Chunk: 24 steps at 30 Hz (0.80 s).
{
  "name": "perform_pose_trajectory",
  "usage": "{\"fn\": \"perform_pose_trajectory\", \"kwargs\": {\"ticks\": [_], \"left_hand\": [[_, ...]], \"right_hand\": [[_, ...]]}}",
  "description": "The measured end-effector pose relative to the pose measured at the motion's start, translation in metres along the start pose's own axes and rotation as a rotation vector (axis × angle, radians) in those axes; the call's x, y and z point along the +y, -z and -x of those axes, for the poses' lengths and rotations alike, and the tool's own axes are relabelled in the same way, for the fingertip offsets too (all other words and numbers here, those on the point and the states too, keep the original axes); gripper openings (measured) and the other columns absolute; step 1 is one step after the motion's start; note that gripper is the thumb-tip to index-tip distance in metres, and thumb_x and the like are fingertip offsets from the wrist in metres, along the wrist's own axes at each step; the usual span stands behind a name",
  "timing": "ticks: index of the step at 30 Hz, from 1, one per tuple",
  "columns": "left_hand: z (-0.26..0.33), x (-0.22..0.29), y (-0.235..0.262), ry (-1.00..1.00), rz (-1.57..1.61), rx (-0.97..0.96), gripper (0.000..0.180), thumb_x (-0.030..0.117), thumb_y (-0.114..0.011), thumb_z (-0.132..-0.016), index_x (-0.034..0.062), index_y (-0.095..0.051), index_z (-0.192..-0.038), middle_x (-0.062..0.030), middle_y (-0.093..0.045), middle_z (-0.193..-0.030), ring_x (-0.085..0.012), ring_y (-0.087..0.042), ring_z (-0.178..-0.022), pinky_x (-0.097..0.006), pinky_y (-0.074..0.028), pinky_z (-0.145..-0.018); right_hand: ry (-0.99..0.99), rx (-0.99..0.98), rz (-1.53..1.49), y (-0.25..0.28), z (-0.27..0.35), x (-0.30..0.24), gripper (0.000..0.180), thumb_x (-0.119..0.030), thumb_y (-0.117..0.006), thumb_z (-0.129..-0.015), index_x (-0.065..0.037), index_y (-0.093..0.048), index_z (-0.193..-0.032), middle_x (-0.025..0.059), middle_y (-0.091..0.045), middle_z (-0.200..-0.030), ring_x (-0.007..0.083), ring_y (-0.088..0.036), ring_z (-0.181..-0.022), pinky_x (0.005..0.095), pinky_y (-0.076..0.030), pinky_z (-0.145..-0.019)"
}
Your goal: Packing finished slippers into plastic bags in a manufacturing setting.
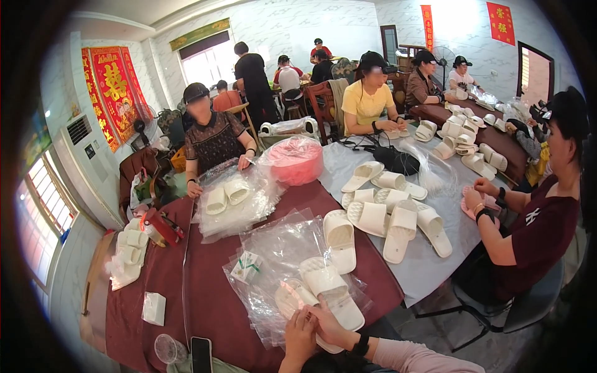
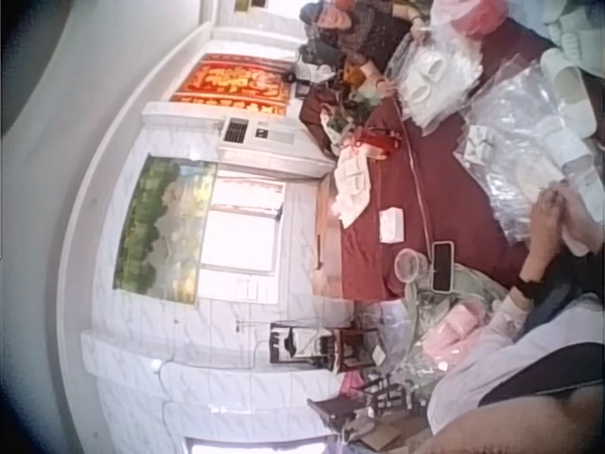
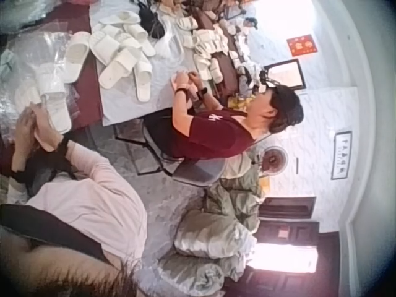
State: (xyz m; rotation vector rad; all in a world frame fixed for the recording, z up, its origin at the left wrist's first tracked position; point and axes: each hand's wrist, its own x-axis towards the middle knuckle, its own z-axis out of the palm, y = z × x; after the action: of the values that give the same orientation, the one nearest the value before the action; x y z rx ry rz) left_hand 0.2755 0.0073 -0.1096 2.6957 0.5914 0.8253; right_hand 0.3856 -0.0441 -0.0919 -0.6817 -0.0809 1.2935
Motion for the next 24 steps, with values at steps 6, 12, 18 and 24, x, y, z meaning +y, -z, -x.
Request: {"fn": "perform_pose_trajectory", "kwargs": {"ticks": [6, 12, 18, 24], "left_hand": [[-0.016, -0.018, 0.024, 0.003, 0.203, -0.075, 0.042, 0.022, -0.064, -0.081, 0.0027, -0.058, -0.119, -0.0245, -0.043, -0.134, -0.0439, -0.041, -0.122, -0.051, -0.032, -0.102], [-0.041, -0.122, 0.011, 0.393, -0.399, 0.008, 0.067, 0.028, -0.062, -0.084, 0.0067, -0.035, -0.141, -0.0288, -0.032, -0.141, -0.0472, -0.030, -0.129, -0.055, -0.025, -0.105], [-0.074, -0.162, 0.003, 0.731, 0.173, 0.071, 0.079, 0.029, -0.066, -0.078, 0.0103, -0.028, -0.145, -0.0263, -0.038, -0.139, -0.0423, -0.029, -0.132, -0.056, -0.024, -0.104], [-0.082, -0.152, 0.007, 0.814, -0.235, 0.086, 0.081, 0.032, -0.070, -0.073, 0.0107, -0.032, -0.141, -0.0187, -0.045, -0.133, -0.0366, -0.040, -0.124, -0.054, -0.031, -0.101]], "right_hand": [[0.106, 0.058, 0.309, 0.051, -0.028, 0.022, 0.071, -0.019, -0.050, -0.096, -0.008, -0.004, -0.148, 0.0109, -0.049, -0.118, 0.0177, -0.051, -0.109, 0.0310, -0.046, -0.086], [0.123, 0.100, 0.019, 0.031, -0.026, 0.019, 0.070, -0.016, -0.051, -0.096, -0.005, -0.003, -0.147, 0.0073, -0.052, -0.104, 0.0152, -0.052, -0.094, 0.0297, -0.045, -0.079], [0.197, 0.082, 0.348, 0.042, -0.038, 0.025, 0.079, -0.007, -0.064, -0.086, -0.003, -0.010, -0.144, 0.0088, -0.051, -0.100, 0.0148, -0.054, -0.082, 0.0273, -0.047, -0.067], [0.201, 0.207, 0.288, 0.036, -0.033, 0.024, 0.067, -0.001, -0.063, -0.085, -0.002, -0.020, -0.137, 0.0100, -0.055, -0.102, 0.0180, -0.059, -0.089, 0.0294, -0.052, -0.070]]}}
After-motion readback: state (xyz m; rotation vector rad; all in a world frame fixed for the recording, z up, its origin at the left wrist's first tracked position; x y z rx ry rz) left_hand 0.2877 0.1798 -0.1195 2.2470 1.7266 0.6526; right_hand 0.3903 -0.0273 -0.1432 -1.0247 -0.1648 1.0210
